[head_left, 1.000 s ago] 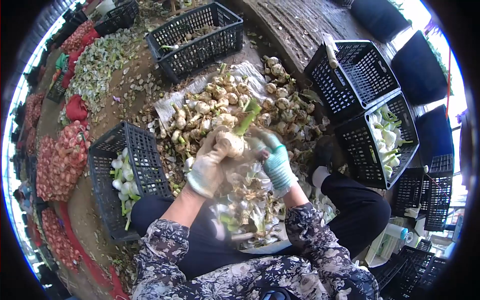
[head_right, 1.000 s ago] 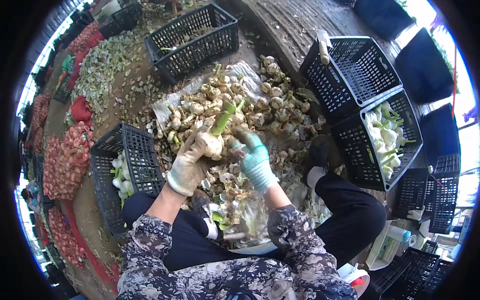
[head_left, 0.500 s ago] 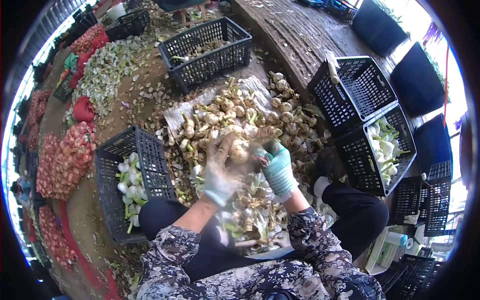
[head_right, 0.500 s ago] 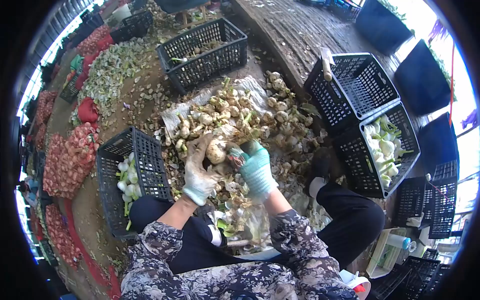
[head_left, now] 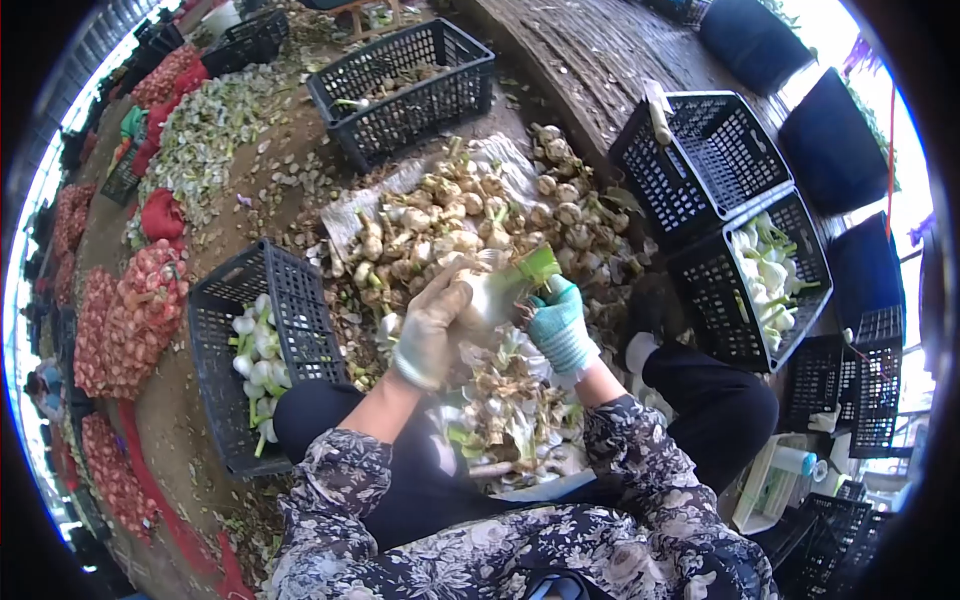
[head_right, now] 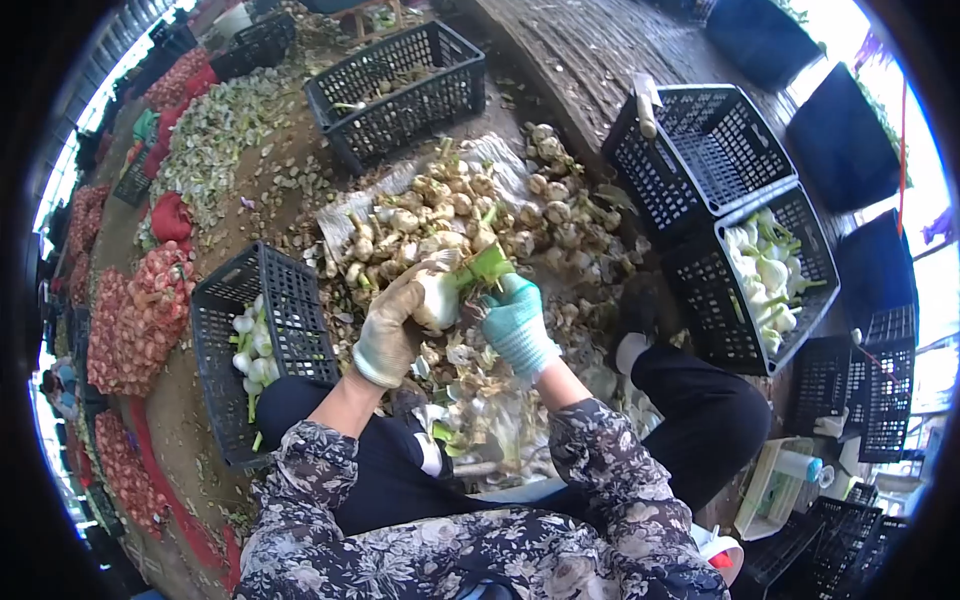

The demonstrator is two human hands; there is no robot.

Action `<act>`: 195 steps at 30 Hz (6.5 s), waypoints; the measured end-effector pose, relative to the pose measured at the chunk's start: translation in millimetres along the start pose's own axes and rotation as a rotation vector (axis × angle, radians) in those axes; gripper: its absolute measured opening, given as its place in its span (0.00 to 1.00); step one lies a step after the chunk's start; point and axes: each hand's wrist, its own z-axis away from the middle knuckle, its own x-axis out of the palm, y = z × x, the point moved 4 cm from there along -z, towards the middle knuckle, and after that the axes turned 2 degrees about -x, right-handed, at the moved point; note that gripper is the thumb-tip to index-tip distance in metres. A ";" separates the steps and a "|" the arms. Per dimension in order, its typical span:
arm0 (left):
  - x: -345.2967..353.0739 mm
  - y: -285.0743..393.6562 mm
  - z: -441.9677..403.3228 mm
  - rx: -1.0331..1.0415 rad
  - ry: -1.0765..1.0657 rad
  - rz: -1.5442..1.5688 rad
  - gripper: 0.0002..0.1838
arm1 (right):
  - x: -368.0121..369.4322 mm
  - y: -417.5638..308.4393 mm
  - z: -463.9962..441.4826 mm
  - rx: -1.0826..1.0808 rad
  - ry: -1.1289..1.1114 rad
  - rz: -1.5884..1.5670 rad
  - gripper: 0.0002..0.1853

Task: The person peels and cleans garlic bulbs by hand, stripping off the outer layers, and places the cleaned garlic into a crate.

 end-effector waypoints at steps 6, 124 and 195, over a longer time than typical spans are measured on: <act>9.6 -0.4 1.8 -0.187 -0.136 0.116 0.26 | -13.6 -5.6 9.2 0.269 -0.176 -0.175 0.12; -35.3 29.8 2.5 0.048 0.387 -0.466 0.22 | -62.7 206.2 -7.8 0.218 -0.189 0.948 0.20; -1.5 -25.2 -2.4 -0.223 -0.012 0.159 0.30 | -11.4 -11.5 24.4 0.126 -0.077 -0.154 0.16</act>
